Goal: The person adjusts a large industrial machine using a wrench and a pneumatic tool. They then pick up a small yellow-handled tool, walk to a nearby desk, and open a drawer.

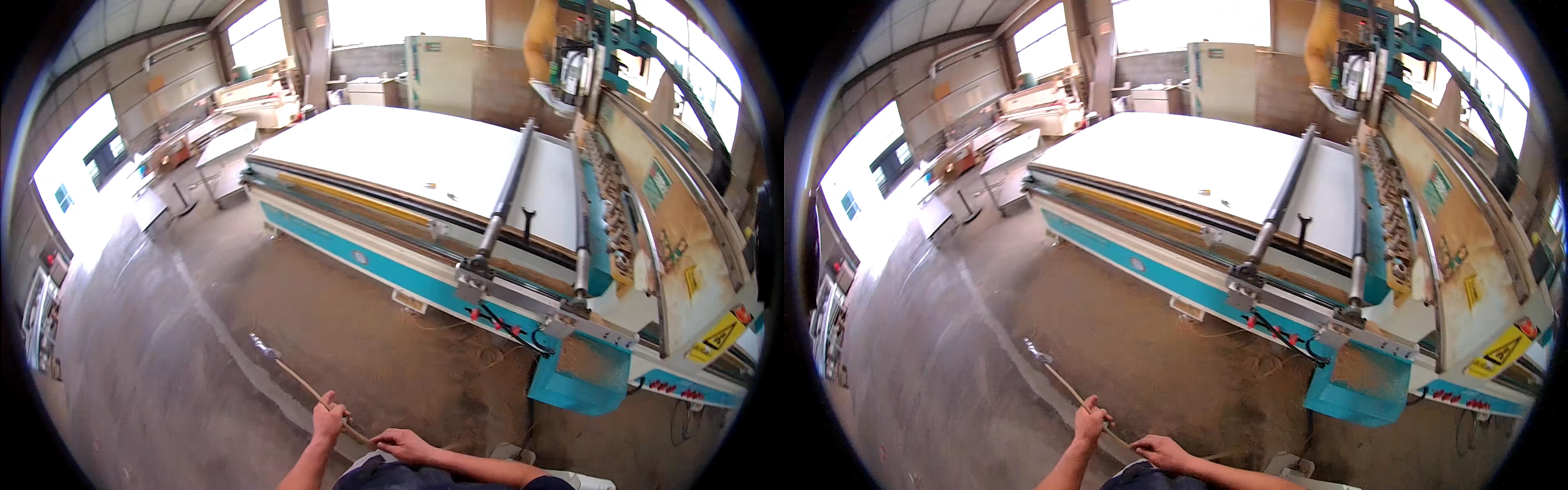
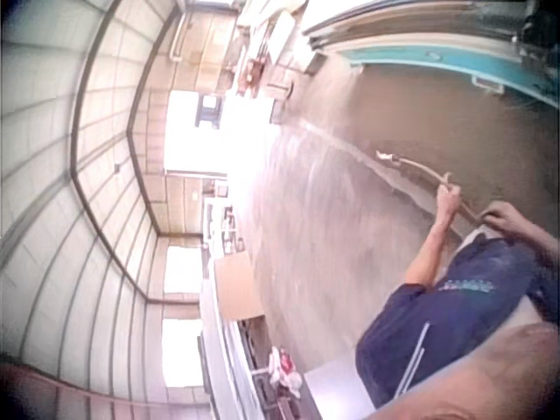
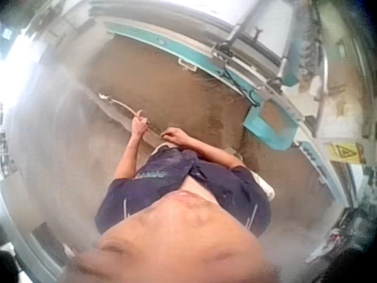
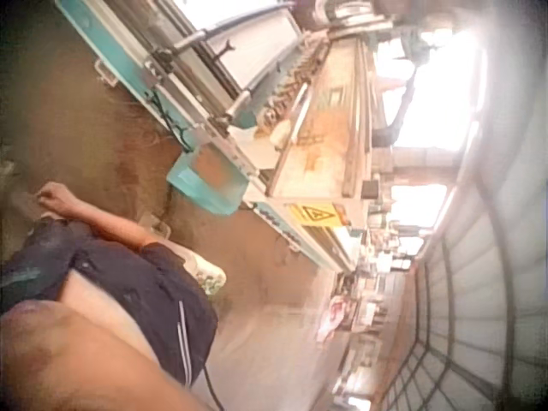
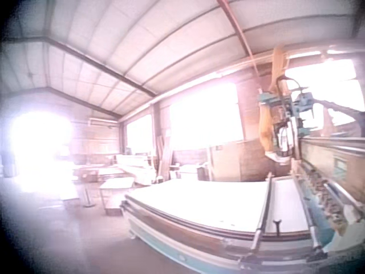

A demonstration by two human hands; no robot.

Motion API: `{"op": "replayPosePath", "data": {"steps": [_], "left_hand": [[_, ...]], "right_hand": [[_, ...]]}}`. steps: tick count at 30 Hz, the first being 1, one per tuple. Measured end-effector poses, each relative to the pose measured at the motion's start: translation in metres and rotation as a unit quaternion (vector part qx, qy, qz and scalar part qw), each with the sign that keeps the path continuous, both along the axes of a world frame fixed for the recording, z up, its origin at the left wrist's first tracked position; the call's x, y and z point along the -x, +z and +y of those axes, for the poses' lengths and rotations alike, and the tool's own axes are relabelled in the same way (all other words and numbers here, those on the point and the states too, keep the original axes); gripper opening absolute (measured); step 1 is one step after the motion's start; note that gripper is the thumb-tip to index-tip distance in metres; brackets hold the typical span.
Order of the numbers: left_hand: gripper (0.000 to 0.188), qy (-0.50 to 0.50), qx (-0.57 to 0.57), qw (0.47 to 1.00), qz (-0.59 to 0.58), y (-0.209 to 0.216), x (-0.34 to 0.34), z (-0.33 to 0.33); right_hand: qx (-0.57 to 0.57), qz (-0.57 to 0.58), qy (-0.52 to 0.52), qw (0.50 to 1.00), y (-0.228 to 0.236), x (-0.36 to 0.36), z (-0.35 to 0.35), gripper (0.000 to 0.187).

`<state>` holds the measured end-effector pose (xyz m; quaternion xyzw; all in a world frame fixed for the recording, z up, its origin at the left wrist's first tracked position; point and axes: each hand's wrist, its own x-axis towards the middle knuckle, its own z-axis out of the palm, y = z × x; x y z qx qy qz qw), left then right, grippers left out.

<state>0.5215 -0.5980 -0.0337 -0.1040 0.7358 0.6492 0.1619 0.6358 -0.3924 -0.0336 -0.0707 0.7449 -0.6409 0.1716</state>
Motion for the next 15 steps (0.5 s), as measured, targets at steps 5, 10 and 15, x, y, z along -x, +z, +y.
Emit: {"op": "replayPosePath", "data": {"steps": [5,10,15], "left_hand": [[0.053,-0.205,0.363,0.891,0.177,0.087,-0.019,-0.028],[0.051,-0.461,0.326,0.808,0.171,0.116,0.003,-0.006],[0.064,-0.609,0.270,0.716,0.206,0.081,0.061,-0.023]], "right_hand": [[0.177,-0.268,0.034,0.946,-0.028,0.087,-0.020,0.070],[0.230,-0.512,-0.047,0.826,-0.037,0.185,-0.062,0.080],[0.225,-0.405,-0.130,0.877,-0.102,0.226,-0.071,0.072]]}}
